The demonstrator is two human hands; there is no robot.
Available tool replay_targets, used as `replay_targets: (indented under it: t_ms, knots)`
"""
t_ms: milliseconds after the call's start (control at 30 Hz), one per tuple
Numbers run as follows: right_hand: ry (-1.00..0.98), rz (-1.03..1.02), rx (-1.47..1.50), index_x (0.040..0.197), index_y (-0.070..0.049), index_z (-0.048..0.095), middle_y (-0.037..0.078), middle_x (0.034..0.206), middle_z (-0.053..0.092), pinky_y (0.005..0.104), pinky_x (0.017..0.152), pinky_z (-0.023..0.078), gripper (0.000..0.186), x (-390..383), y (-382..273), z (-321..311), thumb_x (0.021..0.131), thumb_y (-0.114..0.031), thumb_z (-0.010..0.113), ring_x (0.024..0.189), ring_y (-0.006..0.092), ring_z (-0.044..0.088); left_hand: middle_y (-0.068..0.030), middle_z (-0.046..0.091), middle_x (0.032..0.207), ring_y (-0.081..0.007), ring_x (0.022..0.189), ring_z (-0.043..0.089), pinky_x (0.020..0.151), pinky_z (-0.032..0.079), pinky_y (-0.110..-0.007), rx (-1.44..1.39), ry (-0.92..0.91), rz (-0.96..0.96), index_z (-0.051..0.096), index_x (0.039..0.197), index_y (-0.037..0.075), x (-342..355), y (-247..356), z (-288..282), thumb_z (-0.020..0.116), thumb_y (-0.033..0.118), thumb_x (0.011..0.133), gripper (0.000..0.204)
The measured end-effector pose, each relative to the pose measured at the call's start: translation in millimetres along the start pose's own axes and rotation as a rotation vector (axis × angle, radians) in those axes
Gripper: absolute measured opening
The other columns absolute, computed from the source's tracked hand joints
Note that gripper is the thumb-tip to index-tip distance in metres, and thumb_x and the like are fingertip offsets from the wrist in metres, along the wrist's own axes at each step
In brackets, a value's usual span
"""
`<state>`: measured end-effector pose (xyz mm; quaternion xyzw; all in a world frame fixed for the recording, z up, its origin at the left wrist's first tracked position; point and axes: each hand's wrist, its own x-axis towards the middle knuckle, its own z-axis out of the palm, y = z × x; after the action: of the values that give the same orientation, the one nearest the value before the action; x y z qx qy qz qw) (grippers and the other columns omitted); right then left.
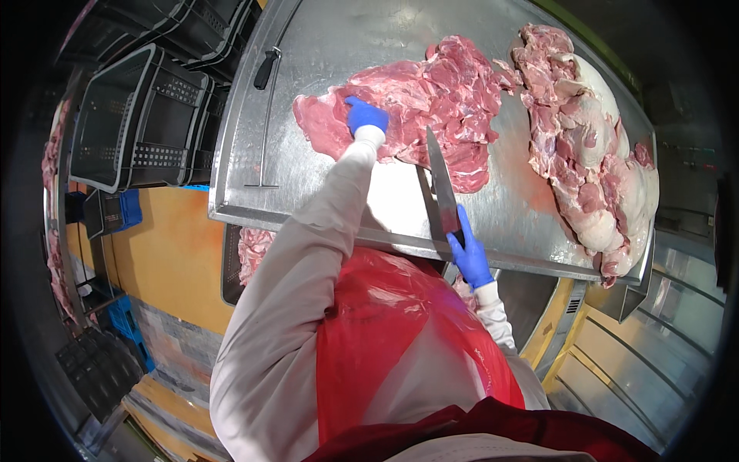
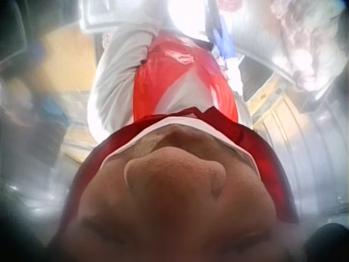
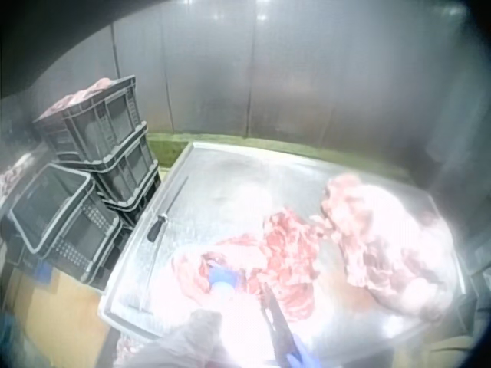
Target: The person places a metal tray on a stainless steel table, then uses a knife to cut large pieces of raw meat into smaller portions. The cut pieces are placed into the tray.
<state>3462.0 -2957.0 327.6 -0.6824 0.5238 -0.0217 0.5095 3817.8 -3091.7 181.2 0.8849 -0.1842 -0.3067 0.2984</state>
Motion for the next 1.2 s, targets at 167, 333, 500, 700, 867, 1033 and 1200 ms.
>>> replay_targets:
  t_ms: [167,333,500,700,867,1033,1200]
  knots:
    - [0.149,-0.313,-0.058,0.153,-0.024,0.025,0.029,0.085,0.063,0.0467,0.068,0.048,0.067,106,-31,31,0.094,-0.014,0.053,0.075,0.0433,0.064,-0.0275,0.056,0.129,-0.0381,0.118,0.058,0.098,0.048,-0.037,-0.017,-0.071,0.086,0.031,0.139,-0.012,20,-16,-13,0.071,0.026,0.069,0.089]
    - [0.144,-0.614,-0.182,0.152,-0.024,0.025,0.031,0.088,0.062,0.0512,0.07,0.047,0.066,251,-86,52,0.091,-0.015,0.051,0.078,0.0448,0.063,-0.026,0.063,0.114,-0.0352,0.104,0.064,0.087,0.053,-0.038,-0.299,-0.144,0.199,0.047,0.123,-0.009,11,-36,-16,0.078,0.025,0.061,0.077]
    - [0.077,-0.456,-0.326,0.153,-0.023,0.023,0.031,0.091,0.063,0.0506,0.074,0.049,0.068,262,-107,73,0.092,-0.012,0.051,0.085,0.0447,0.063,-0.0235,0.066,0.108,-0.0338,0.1,0.066,0.084,0.053,-0.038,-0.39,-0.124,0.223,0.048,0.121,-0.007,21,-54,-21,0.077,0.024,0.063,0.072]
    - [0.12,-0.381,-0.402,0.154,-0.025,0.018,0.03,0.08,0.062,0.0531,0.065,0.048,0.07,141,-9,90,0.094,-0.015,0.053,0.072,0.0473,0.063,-0.0206,0.067,0.101,-0.0309,0.095,0.066,0.082,0.054,-0.036,-0.391,-0.096,0.179,0.053,0.118,-0.004,-4,-44,-36,0.075,0.021,0.067,0.061]
    - [-0.069,-0.201,-0.228,0.154,-0.028,0.019,0.03,0.092,0.064,0.0482,0.072,0.051,0.071,59,33,79,0.095,-0.013,0.054,0.08,0.0454,0.064,-0.0138,0.065,0.096,-0.0295,0.092,0.065,0.082,0.054,-0.041,-0.86,-0.411,-0.002,0.055,0.119,-0.003,34,-87,-49,0.071,0.013,0.073,0.051]
    - [-0.018,-0.247,-0.172,0.153,-0.028,0.025,0.029,0.104,0.064,0.0467,0.079,0.051,0.067,33,-1,54,0.095,-0.012,0.054,0.093,0.046,0.064,-0.0145,0.062,0.107,-0.0316,0.099,0.062,0.089,0.054,-0.045,-1.164,-0.523,-0.144,0.055,0.121,-0.001,3,-84,-84,0.064,0.005,0.075,0.047]
    - [0.028,-0.376,-0.284,0.153,-0.028,0.024,0.031,0.111,0.061,0.0479,0.083,0.05,0.066,155,-62,77,0.095,-0.015,0.053,0.1,0.0465,0.061,-0.0135,0.061,0.106,-0.0316,0.099,0.061,0.09,0.052,-0.046,-1.09,-0.486,-0.13,0.054,0.125,0.002,-2,-102,-83,0.064,0.006,0.075,0.051]
